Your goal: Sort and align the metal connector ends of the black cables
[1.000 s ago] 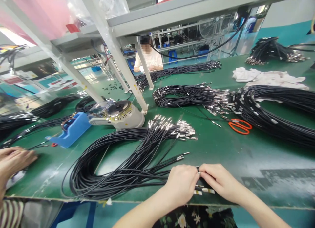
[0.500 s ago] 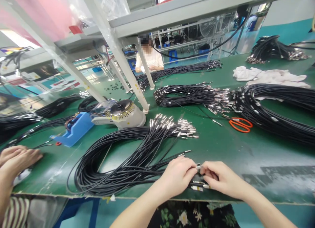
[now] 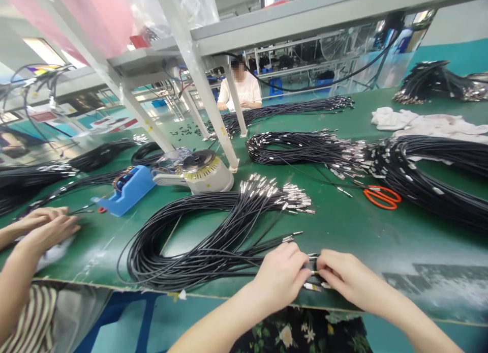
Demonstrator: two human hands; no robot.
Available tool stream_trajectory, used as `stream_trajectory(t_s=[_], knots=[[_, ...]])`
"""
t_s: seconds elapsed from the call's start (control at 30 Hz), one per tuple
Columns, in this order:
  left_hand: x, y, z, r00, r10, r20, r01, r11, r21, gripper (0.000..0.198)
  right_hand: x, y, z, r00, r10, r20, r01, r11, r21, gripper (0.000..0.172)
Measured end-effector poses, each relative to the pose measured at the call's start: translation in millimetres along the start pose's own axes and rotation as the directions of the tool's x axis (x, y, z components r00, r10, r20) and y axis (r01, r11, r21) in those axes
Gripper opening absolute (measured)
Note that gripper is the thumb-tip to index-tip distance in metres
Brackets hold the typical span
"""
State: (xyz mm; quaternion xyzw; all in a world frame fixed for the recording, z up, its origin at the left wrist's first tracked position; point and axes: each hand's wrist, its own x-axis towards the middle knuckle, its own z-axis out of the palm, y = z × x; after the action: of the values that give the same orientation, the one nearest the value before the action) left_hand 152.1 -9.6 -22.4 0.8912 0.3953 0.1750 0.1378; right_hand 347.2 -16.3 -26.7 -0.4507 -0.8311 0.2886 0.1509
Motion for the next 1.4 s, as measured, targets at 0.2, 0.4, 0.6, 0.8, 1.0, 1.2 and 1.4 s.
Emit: stream_trajectory(t_s=[0.2,0.4,0.6,0.8,1.0,1.2,1.4], knots=[[0,7,11.8,0.992,0.081,0.092,-0.101,0.965,0.242,0.020,-2,3,1,0.999,0.008,-0.039,-0.004,0.995,0.096,0.023],[2,6,16.9,0.994,0.058,0.090,-0.080,0.961,0.264,0.013,-3,8,4,0.998,-0.061,-0.006,0.061,0.998,0.012,0.032],[3,7,21.7,0.997,0.059,0.058,-0.073,0.962,0.263,0.011,0,11,10,0.997,-0.077,-0.031,0.076,0.996,-0.035,0.034],[4,7,28.2,0.998,0.048,0.032,-0.054,0.966,0.253,0.011,2,12,10,0.996,-0.084,-0.005,0.084,0.993,-0.080,0.032],[4,5,33.1,0.999,0.039,0.011,-0.040,0.976,0.213,0.013,4,11,7,0.997,-0.083,0.011,0.084,0.991,-0.104,0.032],[3,3,37.6,0.999,0.038,-0.036,-0.031,0.986,0.165,0.017,6,7,6,0.995,-0.085,0.047,0.091,0.983,-0.157,0.031],[1,4,40.3,0.998,0.025,-0.052,-0.018,0.991,0.129,0.017,8,9,7,0.992,-0.113,0.062,0.123,0.971,-0.206,0.027]])
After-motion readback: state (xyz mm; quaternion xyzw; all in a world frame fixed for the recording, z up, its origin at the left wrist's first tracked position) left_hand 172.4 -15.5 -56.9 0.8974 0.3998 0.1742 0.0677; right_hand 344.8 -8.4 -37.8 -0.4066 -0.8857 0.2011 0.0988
